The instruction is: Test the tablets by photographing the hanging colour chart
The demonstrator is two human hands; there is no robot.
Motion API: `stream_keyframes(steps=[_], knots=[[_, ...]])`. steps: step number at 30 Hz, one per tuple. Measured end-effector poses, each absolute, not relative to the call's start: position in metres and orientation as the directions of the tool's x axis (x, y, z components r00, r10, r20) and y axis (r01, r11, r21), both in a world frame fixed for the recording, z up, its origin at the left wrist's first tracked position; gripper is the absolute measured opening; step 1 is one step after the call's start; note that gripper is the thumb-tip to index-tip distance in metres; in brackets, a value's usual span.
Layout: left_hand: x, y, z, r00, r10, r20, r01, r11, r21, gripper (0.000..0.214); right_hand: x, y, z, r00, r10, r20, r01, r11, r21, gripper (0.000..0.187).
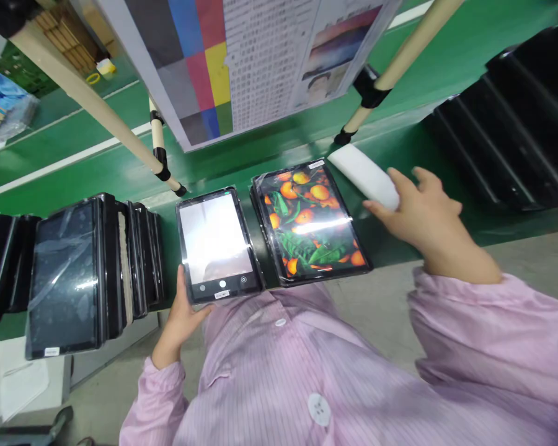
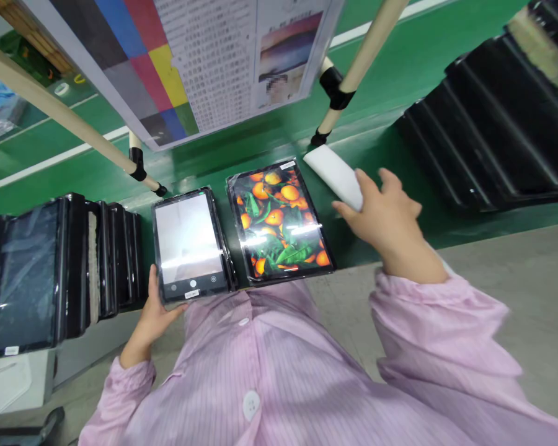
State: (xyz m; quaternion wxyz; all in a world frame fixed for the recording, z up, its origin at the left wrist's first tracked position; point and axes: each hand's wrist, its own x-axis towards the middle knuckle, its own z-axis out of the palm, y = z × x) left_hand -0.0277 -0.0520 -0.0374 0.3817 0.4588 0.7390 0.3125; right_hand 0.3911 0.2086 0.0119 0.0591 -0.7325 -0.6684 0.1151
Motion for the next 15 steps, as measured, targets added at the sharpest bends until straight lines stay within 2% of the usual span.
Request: stream_keyframes(steps=[2, 4, 7, 10, 12, 15], knots=[[-0.026, -0.05, -0.04, -0.333, 0.904, -0.269, 0.447, 0.402, 0.799, 0.135, 0.417, 0.204, -0.004, 0.124, 0.959, -0.254, 0.969, -0.173, -0.179, 0.086], [-0.026, -0.048, -0.04, -0.358, 0.894, -0.27, 0.444, 0.418, 0.793, 0.138, 0.436, 0.195, -0.017, 0.113, 0.962, -0.249, 0.971, -0.16, -0.176, 0.08], [-0.025, -0.043, -0.035, -0.379, 0.887, -0.263, 0.47, 0.429, 0.771, 0.135, 0.447, 0.179, -0.016, 0.154, 0.988, 0.019, 0.96, -0.146, -0.239, 0.071], [-0.022, -0.036, -0.03, -0.367, 0.895, -0.254, 0.537, 0.427, 0.727, 0.123, 0.438, 0.166, 0.007, 0.199, 0.941, 0.274, 0.939, -0.103, -0.328, 0.077], [-0.022, -0.033, -0.028, -0.335, 0.905, -0.261, 0.572, 0.415, 0.708, 0.115, 0.425, 0.162, 0.026, 0.071, 0.928, 0.366, 0.931, 0.07, -0.359, 0.072], [-0.026, -0.032, -0.025, -0.259, 0.941, -0.216, 0.643, 0.335, 0.689, 0.112, 0.401, 0.165, 0.046, -0.344, 0.852, 0.394, 0.818, 0.478, -0.32, 0.045]])
